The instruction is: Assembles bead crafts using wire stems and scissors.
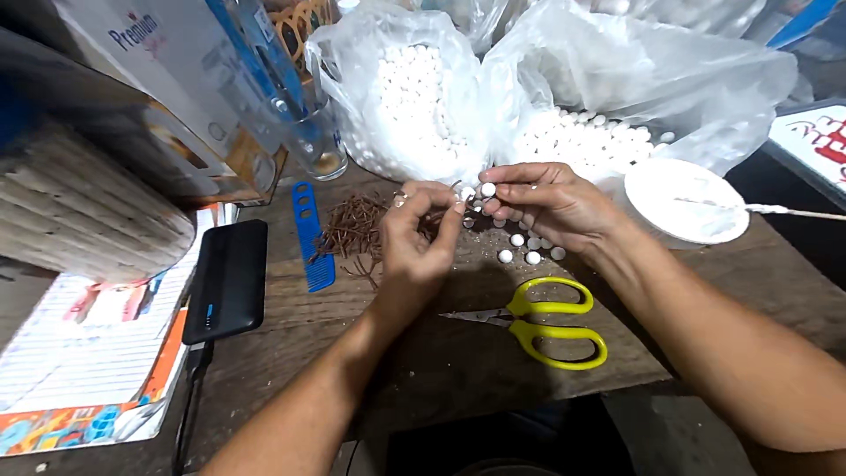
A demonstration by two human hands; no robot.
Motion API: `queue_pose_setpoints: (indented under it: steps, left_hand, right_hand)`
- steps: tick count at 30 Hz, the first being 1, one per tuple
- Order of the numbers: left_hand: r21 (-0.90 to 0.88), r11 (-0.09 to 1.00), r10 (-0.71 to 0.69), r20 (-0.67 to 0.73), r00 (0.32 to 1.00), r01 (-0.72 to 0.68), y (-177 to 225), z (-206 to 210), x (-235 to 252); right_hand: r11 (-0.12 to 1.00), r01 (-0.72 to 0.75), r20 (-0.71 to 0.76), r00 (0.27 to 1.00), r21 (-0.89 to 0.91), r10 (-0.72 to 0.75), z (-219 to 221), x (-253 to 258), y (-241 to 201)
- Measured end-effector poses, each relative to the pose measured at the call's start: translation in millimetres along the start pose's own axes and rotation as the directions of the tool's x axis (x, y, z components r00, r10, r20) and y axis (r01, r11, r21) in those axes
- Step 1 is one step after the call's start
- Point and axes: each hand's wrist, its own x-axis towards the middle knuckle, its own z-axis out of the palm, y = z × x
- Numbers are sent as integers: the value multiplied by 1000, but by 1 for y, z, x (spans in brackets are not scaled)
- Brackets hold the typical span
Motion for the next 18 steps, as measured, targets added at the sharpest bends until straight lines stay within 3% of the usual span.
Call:
queue_pose_setpoints:
  steps: [8, 18]
  left_hand:
    - [46, 999, 28, 7, 1000, -28, 0, 0, -1]
    - [154, 987, 41, 15, 999, -43, 1, 0, -2]
  right_hand:
    - [999, 18, -28, 999, 31, -17, 4, -2, 2]
    - [970, 178, -88, 977, -165, -195, 10, -5, 5]
